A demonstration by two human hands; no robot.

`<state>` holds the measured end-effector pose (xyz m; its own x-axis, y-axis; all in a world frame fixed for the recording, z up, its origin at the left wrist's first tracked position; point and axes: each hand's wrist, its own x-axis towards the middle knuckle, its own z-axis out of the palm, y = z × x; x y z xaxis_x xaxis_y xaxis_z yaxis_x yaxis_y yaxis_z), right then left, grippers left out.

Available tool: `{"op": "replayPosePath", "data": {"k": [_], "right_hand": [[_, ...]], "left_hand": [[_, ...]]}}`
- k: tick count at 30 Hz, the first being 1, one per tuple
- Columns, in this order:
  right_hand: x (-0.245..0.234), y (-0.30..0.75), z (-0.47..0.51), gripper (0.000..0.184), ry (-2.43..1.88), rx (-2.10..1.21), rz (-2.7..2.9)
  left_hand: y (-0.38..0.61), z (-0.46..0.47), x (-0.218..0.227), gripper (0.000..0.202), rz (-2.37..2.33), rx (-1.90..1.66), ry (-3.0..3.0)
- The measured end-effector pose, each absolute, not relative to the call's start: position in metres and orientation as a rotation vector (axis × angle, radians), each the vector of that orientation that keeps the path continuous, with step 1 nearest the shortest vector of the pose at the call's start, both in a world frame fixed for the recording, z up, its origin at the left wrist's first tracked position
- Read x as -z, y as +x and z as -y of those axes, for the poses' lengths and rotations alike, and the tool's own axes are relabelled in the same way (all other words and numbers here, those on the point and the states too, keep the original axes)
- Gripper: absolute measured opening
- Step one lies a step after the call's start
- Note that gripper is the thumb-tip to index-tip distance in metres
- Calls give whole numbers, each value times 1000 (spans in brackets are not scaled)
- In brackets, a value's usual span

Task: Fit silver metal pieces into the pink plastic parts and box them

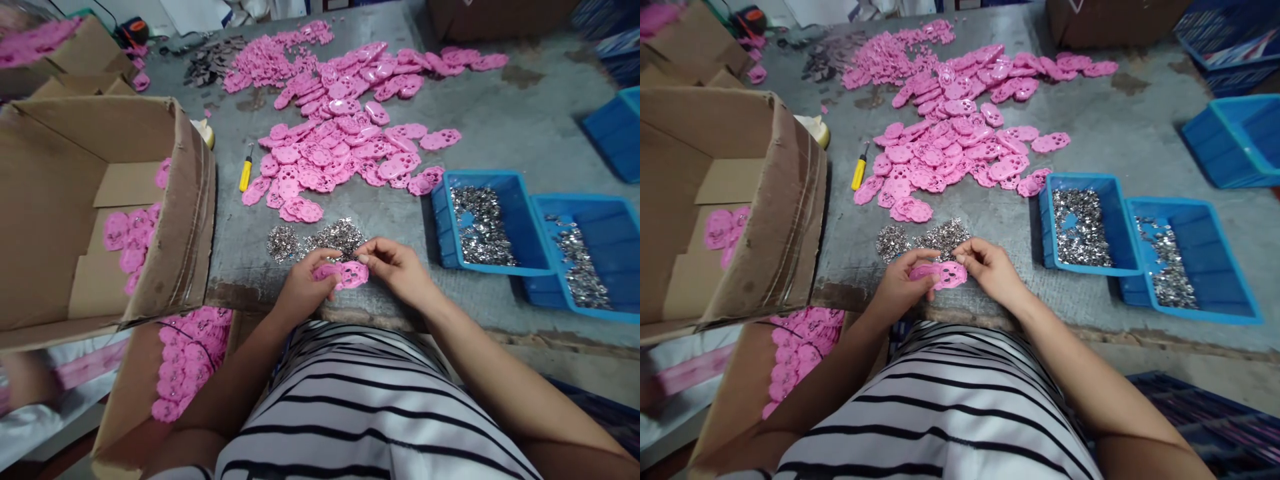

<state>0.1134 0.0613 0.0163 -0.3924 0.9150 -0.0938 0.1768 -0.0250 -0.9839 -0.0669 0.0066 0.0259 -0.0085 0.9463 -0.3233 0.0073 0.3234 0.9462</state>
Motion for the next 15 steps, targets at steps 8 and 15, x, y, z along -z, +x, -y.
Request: {"op": "replayPosePath", "data": {"k": [8, 15], "right_hand": [[0, 109, -50, 19, -1233, -1292, 1642], [-2, 104, -49, 24, -1201, -1567, 1239]], "left_hand": [[-48, -16, -17, 37, -1277, -1314, 489], [-33, -24, -13, 24, -1043, -1538, -46]]}}
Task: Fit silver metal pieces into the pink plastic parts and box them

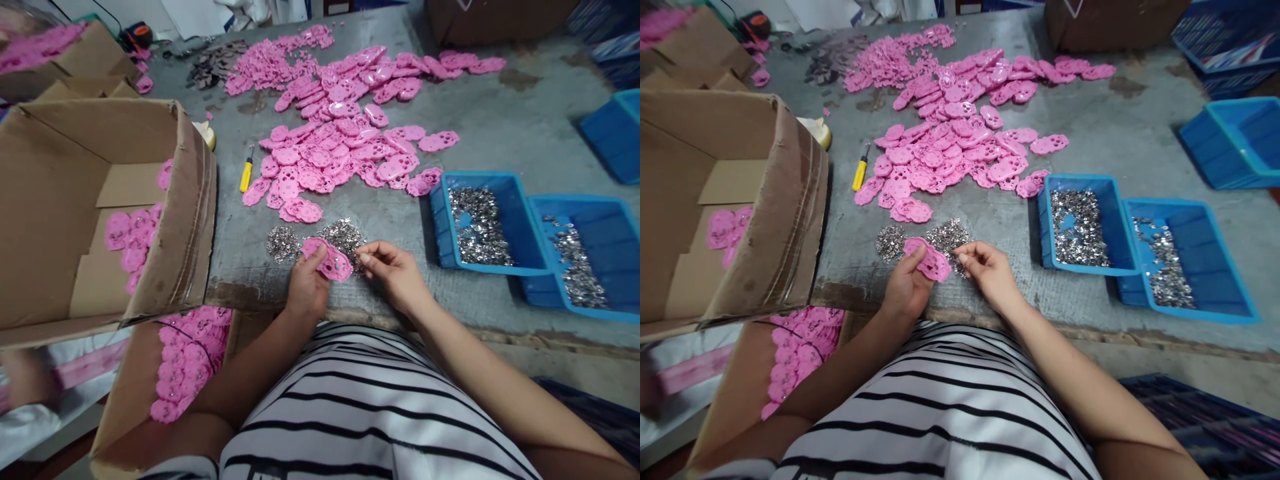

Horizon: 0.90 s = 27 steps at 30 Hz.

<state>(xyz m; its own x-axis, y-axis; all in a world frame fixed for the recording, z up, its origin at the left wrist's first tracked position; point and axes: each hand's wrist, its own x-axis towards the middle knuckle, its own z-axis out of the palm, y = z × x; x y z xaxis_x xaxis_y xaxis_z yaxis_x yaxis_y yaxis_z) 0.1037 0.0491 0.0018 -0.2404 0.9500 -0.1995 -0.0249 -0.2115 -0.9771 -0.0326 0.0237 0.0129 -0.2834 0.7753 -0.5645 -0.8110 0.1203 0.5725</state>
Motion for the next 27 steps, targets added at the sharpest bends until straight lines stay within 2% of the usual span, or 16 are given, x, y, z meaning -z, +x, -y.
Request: {"op": "replayPosePath", "data": {"k": [4, 7, 12, 19, 23, 27], "right_hand": [[-6, 106, -52, 31, -1128, -1785, 931], [-7, 106, -53, 34, -1106, -1833, 857], [-9, 108, -54, 32, -1157, -1685, 1019], [-19, 114, -54, 27, -1205, -1504, 1419], [-21, 111, -54, 34, -1173, -1663, 1314], [-21, 108, -56, 41, -1130, -1817, 1071]], "left_hand": [[-38, -23, -16, 20, -1049, -1476, -55], [-40, -20, -18, 24, -1059, -1389, 97], [-34, -16, -18, 30, -1090, -1302, 404], [-23, -16, -16, 24, -1223, -1282, 575], [-21, -14, -10, 14, -1360, -1332, 770], [-23, -9, -11, 15, -1437, -1404, 993]]}}
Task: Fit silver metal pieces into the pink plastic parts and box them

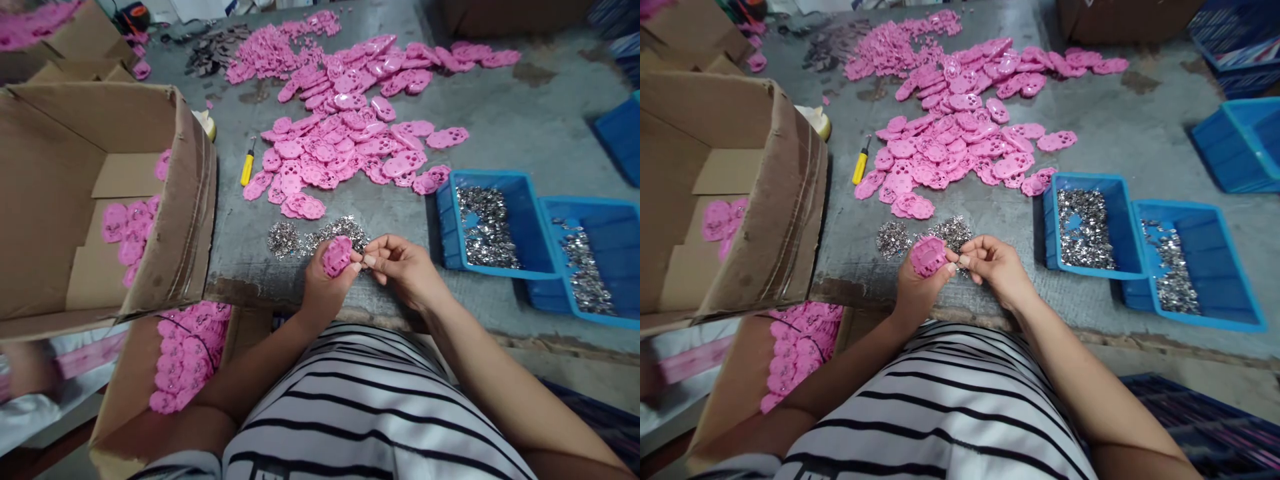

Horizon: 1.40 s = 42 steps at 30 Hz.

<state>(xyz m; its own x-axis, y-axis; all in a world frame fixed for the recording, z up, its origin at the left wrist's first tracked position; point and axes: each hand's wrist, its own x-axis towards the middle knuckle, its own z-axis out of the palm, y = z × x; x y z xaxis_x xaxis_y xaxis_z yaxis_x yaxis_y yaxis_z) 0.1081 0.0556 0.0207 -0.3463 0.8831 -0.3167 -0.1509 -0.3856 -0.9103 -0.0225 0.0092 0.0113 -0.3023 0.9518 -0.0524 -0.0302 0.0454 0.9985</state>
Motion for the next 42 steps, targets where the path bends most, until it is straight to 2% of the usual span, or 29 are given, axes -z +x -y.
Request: {"op": "replayPosePath", "data": {"k": [21, 28, 33, 37, 42], "right_hand": [[-18, 106, -50, 37, -1180, -1742, 1352], [-23, 109, -54, 37, -1173, -1687, 1425], [-25, 114, -63, 31, -1155, -1611, 1733], [-26, 118, -65, 20, -1176, -1451, 2004], [-29, 117, -61, 10, -1195, -1173, 2206]], "left_hand": [[-29, -7, -8, 12, -1500, -1401, 926], [-35, -6, -13, 29, -1521, -1325, 1104], [-37, -6, -15, 37, -1485, -1240, 1166], [-36, -5, -7, 44, -1467, -1199, 1095], [-34, -7, -2, 41, -1434, -1204, 977]]}}
